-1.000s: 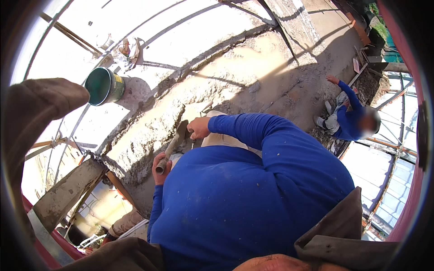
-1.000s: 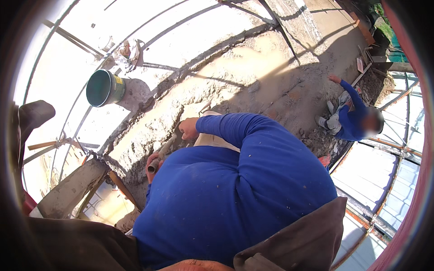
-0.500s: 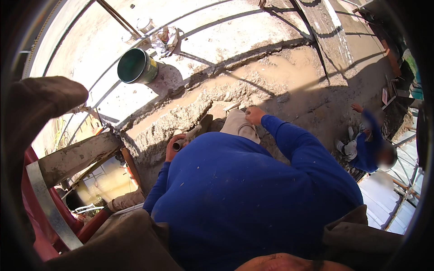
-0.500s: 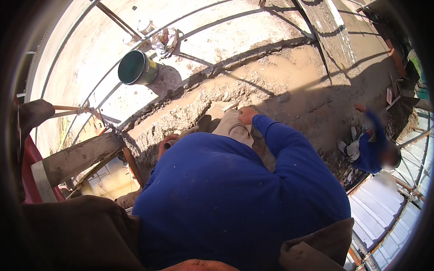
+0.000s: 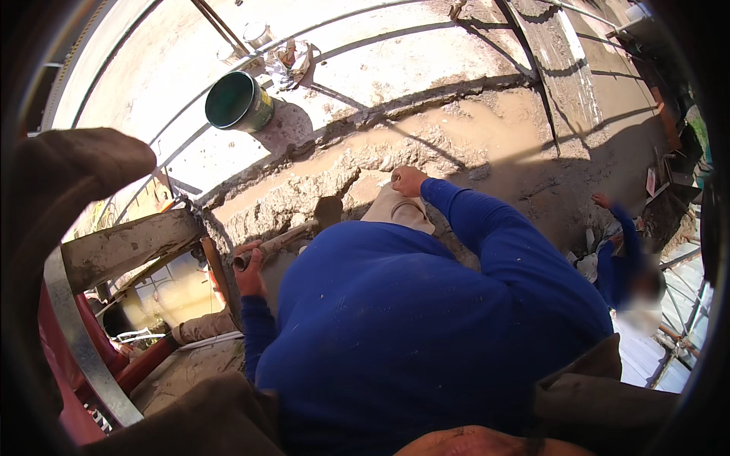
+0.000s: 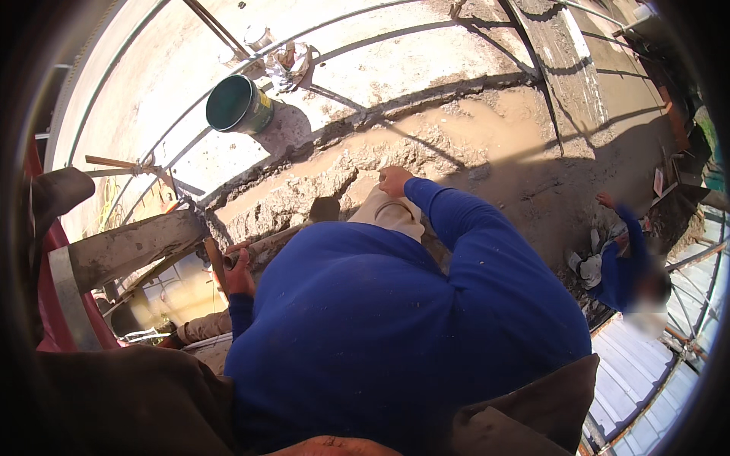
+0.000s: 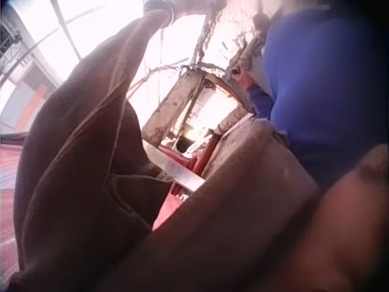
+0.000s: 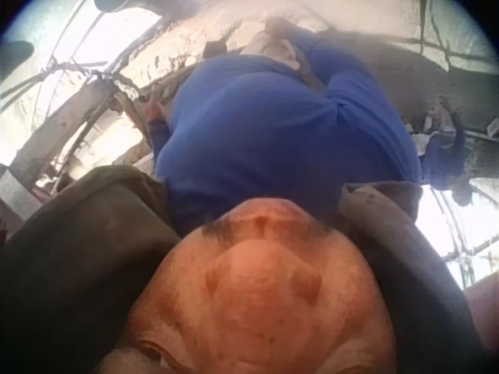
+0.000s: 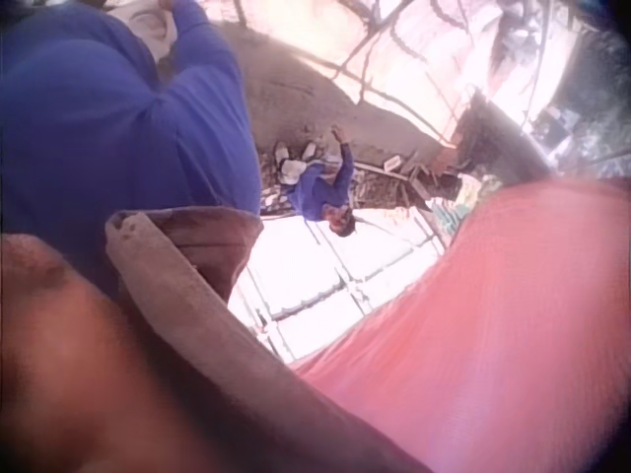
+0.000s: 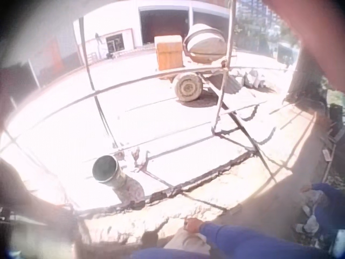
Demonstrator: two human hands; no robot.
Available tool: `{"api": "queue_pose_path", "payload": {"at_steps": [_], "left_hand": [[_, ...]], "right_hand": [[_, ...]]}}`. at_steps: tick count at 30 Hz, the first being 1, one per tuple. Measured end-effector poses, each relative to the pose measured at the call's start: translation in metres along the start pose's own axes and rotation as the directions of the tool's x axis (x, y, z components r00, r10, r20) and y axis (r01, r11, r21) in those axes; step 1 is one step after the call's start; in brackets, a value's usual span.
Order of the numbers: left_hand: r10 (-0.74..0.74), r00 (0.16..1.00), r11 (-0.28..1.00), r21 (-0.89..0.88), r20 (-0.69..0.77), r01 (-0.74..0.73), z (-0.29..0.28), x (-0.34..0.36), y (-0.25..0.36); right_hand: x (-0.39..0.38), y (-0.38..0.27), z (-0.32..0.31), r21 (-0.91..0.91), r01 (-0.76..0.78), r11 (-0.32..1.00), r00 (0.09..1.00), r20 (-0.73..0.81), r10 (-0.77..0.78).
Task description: The person scoops wet cement with a trowel and spreads it onto a concrete floor. They then use a hoe to level and smooth the surface, working across the area while another worker is visible nearby.
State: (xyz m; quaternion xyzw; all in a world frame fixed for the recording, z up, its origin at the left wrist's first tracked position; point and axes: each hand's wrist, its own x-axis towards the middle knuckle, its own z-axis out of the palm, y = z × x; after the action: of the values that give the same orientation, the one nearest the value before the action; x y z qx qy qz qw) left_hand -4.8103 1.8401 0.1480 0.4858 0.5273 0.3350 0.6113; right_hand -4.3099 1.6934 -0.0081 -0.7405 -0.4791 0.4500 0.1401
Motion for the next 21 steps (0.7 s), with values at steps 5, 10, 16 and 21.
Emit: {"api": "queue_pose_path", "payload": {"at_steps": [5, 10, 16, 21], "left_hand": [[-0.102, 0.947, 0.988, -0.139, -0.303, 0.062, -0.049, -0.051, 0.022], [-0.045, 0.858, 0.990, -0.136, -0.512, -0.029, -0.080, -0.089, 0.013], [-0.009, 0.745, 0.991, -0.105, -0.667, -0.081, -0.094, -0.121, 0.017], [0.091, 0.745, 0.991, -0.017, -0.661, -0.136, -0.100, -0.127, 0.033]], "right_hand": [[0.007, -0.004, -0.005, -0.016, 0.016, 1.000, 0.998, 0.055, -0.015], [0.014, -0.001, -0.022, -0.082, -0.015, 0.997, 0.991, 0.128, 0.025], [0.034, -0.017, -0.040, -0.198, 0.172, 0.965, 0.972, 0.192, -0.133], [0.053, -0.049, -0.036, -0.258, 0.315, 0.914, 0.935, 0.249, -0.252]]}}
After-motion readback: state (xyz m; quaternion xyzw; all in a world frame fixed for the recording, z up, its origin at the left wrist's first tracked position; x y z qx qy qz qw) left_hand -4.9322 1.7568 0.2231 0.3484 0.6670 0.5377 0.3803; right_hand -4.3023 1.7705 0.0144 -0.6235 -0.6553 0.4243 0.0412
